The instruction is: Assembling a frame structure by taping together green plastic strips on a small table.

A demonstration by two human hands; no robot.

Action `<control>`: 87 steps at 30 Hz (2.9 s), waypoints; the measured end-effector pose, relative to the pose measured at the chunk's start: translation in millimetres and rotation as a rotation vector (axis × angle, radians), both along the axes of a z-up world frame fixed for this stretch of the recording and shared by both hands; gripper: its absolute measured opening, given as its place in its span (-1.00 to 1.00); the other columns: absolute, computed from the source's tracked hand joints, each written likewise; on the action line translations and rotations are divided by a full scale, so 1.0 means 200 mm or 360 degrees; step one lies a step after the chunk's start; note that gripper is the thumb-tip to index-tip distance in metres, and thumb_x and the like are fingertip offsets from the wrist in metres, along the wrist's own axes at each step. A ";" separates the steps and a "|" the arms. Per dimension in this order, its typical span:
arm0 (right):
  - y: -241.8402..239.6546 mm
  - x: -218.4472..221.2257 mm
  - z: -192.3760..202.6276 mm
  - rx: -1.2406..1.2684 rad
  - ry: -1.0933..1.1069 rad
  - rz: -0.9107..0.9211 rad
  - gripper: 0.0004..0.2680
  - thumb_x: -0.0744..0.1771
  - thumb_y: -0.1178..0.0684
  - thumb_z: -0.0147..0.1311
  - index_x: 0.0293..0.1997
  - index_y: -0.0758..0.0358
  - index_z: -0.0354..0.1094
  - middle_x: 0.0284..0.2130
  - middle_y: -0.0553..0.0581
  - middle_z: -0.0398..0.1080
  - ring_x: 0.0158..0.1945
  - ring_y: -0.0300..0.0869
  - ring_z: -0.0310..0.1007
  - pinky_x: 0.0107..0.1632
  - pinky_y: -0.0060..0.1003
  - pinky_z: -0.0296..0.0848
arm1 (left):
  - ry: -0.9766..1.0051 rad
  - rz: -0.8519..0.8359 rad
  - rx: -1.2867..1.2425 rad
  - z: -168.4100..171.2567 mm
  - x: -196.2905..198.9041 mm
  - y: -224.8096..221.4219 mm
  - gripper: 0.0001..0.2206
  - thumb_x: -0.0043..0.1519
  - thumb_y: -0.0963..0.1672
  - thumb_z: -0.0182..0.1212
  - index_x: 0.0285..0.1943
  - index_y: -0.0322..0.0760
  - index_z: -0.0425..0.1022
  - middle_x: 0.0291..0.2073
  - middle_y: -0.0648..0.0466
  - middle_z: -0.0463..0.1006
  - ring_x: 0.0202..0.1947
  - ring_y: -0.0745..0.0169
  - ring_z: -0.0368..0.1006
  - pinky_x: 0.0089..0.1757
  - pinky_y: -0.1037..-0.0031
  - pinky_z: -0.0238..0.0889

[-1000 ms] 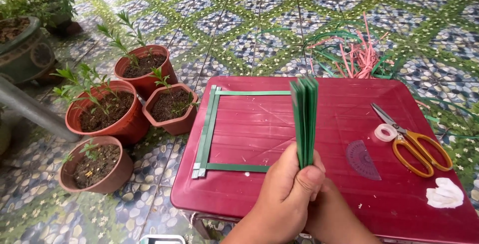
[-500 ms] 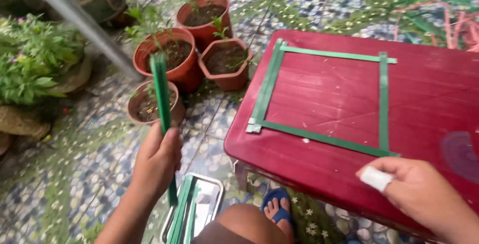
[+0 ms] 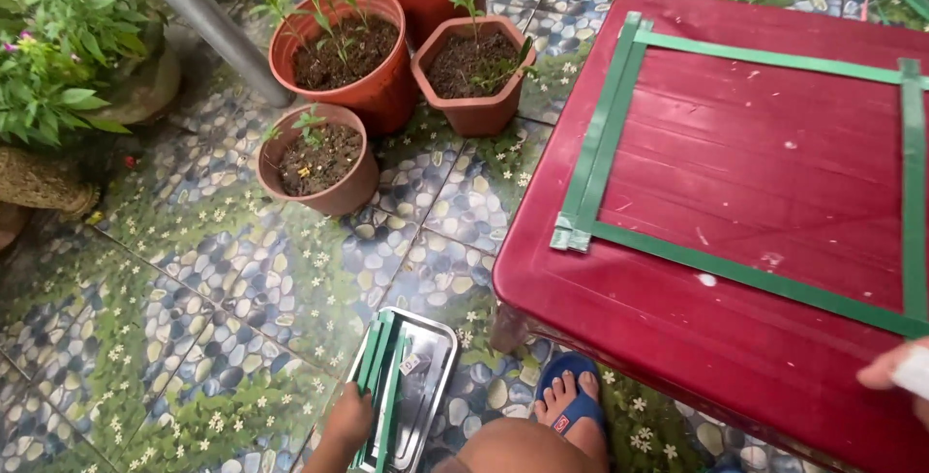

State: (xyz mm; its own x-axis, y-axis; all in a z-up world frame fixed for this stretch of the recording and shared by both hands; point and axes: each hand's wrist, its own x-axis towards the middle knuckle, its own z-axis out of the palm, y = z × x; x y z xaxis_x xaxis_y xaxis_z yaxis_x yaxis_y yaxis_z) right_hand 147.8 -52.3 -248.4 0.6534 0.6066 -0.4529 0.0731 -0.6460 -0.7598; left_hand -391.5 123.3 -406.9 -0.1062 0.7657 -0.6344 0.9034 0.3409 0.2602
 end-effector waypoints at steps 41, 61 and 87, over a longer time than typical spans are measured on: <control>0.44 -1.20 -0.45 -0.1830 -0.0993 0.2777 -0.57 0.33 -0.20 -0.45 0.32 0.05 -0.40 0.28 0.17 -0.40 0.33 0.06 -0.49 0.26 0.09 -0.38 | 0.0007 0.0244 -0.0219 -0.31 0.07 -0.03 -0.86 0.16 -0.17 -0.27 -0.21 -0.31 0.19 -0.36 -0.14 0.45 -0.42 -0.02 0.36 -0.43 0.26 0.14; 0.44 -1.20 -0.49 -0.1840 -0.0869 0.2677 -0.60 0.34 -0.17 -0.60 0.32 0.07 -0.40 0.29 0.12 -0.41 0.34 -0.01 -0.52 0.28 0.04 -0.42 | 0.0385 -0.0026 -0.0203 -0.10 0.21 0.05 -0.78 0.09 -0.29 -0.27 -0.16 -0.28 0.25 -0.28 -0.08 0.49 -0.31 -0.05 0.44 -0.33 0.26 0.30; 0.38 -1.30 -0.62 -0.1785 -0.0837 0.2619 -0.65 0.35 -0.13 -0.54 0.30 0.04 -0.27 0.24 0.15 -0.31 0.29 0.11 -0.48 0.16 0.22 -0.29 | 0.0052 0.0171 -0.0189 0.18 0.19 0.01 -0.84 0.21 -0.16 -0.23 -0.13 -0.33 0.23 -0.38 -0.04 0.42 -0.41 0.20 0.32 -0.37 0.45 0.24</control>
